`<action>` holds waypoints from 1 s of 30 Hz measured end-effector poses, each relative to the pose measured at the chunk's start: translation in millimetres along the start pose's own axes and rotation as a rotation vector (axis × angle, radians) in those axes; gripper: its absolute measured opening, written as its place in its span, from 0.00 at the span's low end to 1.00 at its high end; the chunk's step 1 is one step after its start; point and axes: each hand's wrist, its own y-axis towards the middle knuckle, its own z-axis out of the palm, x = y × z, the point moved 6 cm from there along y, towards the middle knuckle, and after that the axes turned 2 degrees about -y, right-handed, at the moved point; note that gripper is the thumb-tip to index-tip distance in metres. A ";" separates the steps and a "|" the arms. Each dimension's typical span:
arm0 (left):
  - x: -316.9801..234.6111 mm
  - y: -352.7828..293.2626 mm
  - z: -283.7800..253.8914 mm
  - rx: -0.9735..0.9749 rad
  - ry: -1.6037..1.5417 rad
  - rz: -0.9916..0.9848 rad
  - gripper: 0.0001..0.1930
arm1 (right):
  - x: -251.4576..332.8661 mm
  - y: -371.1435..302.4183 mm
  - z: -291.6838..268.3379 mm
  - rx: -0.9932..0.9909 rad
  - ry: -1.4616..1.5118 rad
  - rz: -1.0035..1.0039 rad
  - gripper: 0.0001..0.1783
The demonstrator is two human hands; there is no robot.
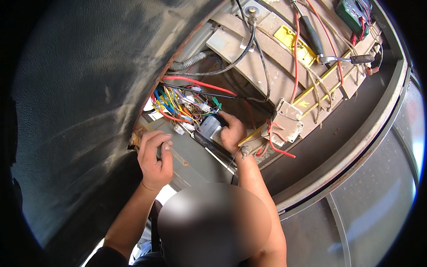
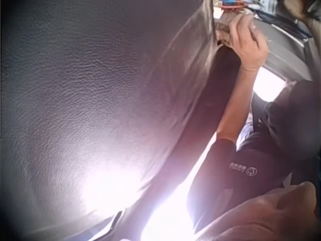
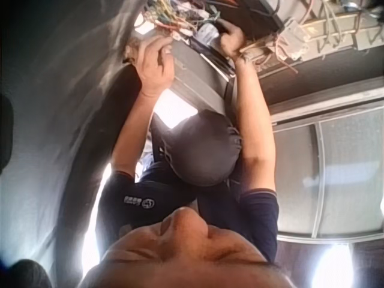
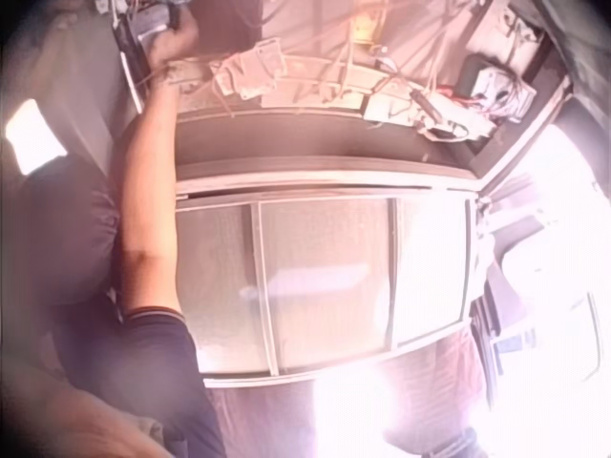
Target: The person uses a multimeter to test electrical connections in a vehicle's under-seat compartment. They connect the multimeter probes to various wires and components, observe the readings, and adjust connections as needed.
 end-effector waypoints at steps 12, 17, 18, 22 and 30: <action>1.2 -1.9 1.0 0.015 -0.011 -0.005 0.14 | -9.4 5.4 -6.7 -0.232 0.247 0.132 0.29; 2.8 -2.8 1.1 0.018 0.009 0.003 0.14 | -17.4 -2.0 -17.6 -0.465 -0.052 0.215 0.19; 2.5 -2.3 0.9 0.019 0.007 0.005 0.14 | -17.7 -3.9 -18.8 -0.474 -0.086 0.201 0.18; 2.1 -1.9 1.3 0.016 0.001 0.005 0.13 | -24.2 -4.9 -23.1 -0.441 -0.256 0.228 0.14; 1.3 -1.3 1.5 0.004 0.002 0.027 0.14 | -48.4 -7.5 -13.0 -0.096 -0.610 0.232 0.27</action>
